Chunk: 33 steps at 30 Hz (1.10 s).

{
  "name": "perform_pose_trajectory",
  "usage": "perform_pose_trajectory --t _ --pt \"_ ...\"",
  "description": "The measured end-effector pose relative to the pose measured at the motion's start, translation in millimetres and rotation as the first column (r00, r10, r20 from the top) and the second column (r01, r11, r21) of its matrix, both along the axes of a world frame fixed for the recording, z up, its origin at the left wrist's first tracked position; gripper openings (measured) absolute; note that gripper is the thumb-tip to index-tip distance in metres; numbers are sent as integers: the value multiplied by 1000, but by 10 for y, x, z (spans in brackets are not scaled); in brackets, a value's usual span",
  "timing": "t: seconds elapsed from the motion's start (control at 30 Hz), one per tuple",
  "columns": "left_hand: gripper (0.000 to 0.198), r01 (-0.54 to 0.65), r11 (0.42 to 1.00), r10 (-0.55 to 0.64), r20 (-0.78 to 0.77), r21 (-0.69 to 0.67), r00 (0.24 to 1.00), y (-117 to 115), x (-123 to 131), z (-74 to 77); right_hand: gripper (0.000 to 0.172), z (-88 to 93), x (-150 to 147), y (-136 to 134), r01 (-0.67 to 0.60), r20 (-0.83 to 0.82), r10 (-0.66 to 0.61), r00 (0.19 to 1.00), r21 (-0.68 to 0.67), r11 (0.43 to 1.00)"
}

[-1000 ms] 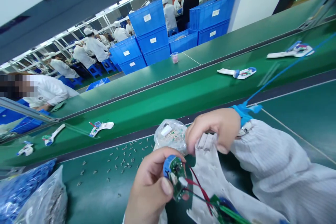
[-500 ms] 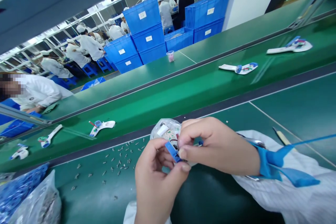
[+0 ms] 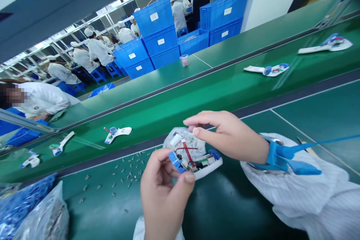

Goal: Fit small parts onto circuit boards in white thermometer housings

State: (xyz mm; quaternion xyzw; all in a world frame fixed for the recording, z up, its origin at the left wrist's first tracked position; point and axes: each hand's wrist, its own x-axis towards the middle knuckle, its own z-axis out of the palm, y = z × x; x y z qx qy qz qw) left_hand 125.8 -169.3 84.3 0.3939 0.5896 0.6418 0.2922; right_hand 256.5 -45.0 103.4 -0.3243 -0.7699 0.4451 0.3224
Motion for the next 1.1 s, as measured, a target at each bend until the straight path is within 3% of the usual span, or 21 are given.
perform_pose_trajectory --t 0.07,0.13,0.2,0.27,0.5,0.67,0.77,0.9,1.0,1.1 --pt "27 3 1000 -2 -24 15 1000 5 8 -1 23 2 -14 4 -71 74 67 995 47 996" --pt "25 -2 999 4 -59 32 998 9 15 5 23 1 -38 -26 -253 148 241 959 71 965" --pt "24 -18 999 22 -86 47 996 11 18 12 32 -5 -68 -70 -392 171 379 910 45 919" --pt "24 -33 997 40 -104 70 994 10 19 12 35 -15 -95 -104 -431 124 432 893 -31 902" --pt "28 -138 973 167 -150 185 974 -1 52 -63 27 -37 -118 -130 -330 -19 333 943 -203 922" --pt "33 -310 889 391 -204 339 898 -1 91 -159 27 -64 -132 -218 -238 -99 220 971 -249 939" --pt "37 -354 850 458 -214 390 863 0 94 -170 28 -83 -154 -267 -223 -123 202 972 -189 956" --pt "32 -303 899 398 -301 316 867 11 83 -136 27 -108 -158 -294 -106 -116 116 986 81 991" --pt "28 -221 951 289 -368 217 883 31 81 -119 25 -134 -140 -310 56 -81 -31 996 327 943" --pt "24 -136 988 157 -444 80 882 44 90 -114 24 -155 -124 -329 115 -61 -99 993 426 898"
